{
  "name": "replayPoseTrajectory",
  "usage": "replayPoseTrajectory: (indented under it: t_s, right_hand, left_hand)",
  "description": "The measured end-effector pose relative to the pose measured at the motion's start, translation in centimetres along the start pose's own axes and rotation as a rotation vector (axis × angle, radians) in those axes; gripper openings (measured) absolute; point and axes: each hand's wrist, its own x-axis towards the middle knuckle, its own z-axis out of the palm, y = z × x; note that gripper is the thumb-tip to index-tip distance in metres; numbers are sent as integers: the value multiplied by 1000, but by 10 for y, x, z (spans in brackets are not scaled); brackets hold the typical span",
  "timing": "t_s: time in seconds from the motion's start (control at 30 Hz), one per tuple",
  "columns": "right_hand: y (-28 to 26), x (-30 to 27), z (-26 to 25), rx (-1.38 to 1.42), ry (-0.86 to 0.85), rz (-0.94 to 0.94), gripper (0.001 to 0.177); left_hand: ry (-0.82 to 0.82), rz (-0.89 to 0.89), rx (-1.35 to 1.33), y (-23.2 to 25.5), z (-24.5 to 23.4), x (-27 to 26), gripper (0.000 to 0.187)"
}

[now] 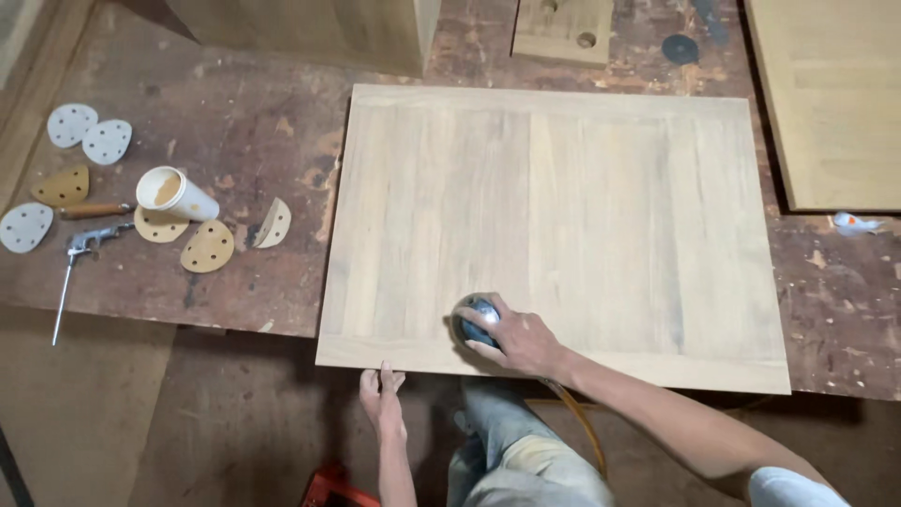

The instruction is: The person sands a wooden panel using a power sander, moving the tool across the surface and holding the panel in place.

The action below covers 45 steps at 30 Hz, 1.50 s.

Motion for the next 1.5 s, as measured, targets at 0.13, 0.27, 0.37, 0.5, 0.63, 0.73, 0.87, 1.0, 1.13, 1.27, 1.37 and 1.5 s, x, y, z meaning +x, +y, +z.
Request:
replayPoseTrajectory:
  t_s: [0.13,0.27,0.37,0.5,0.63,0.73,0.87,1.0,1.13,1.27,1.37,1.5]
  right_hand:
    - [55,41,-18,-27,124,51,54]
    - [129,104,-64,-65,251,270,56]
    - [177,151,-105,-92,278,405,57]
    - [244,207,-140,-64,305,513,53]
    - [261,201,-138,4,418,425,51]
    - [236,148,-124,-45,389,275,52]
    - [157,47,-103,51,318,154,47]
    - [100,-46,-72,144,335,-151,51]
    - [121,-101,-22,115,175,-142,87]
    - [142,-67,-45,40,351,-162,76]
    - [183,-12,-79,-6,377,15,68]
    - [248,78,-131,-59,285,416,61]
  left_hand:
    - [66,-35,-9,17,12,-14,38]
    - [128,-165,28,47,27,-37,65]
    - [144,-136,-89,21,45,-42,48]
    - [82,-313,-45,51,113,-103,77]
    - [52,-380,54,23,142,-136,84]
    - [18,-293,-60,18,150,-141,73]
    - [-43,-292,57,28,145,-138,64]
    - [-61,-306,93,27,142,-136,65]
    - [22,-341,-48,-15,141,-111,65]
    - [-62,-279,-81,15,142,-126,74]
    - [-48,-332,2,46,148,-145,82]
    - [42,-392,29,56,159,-146,83]
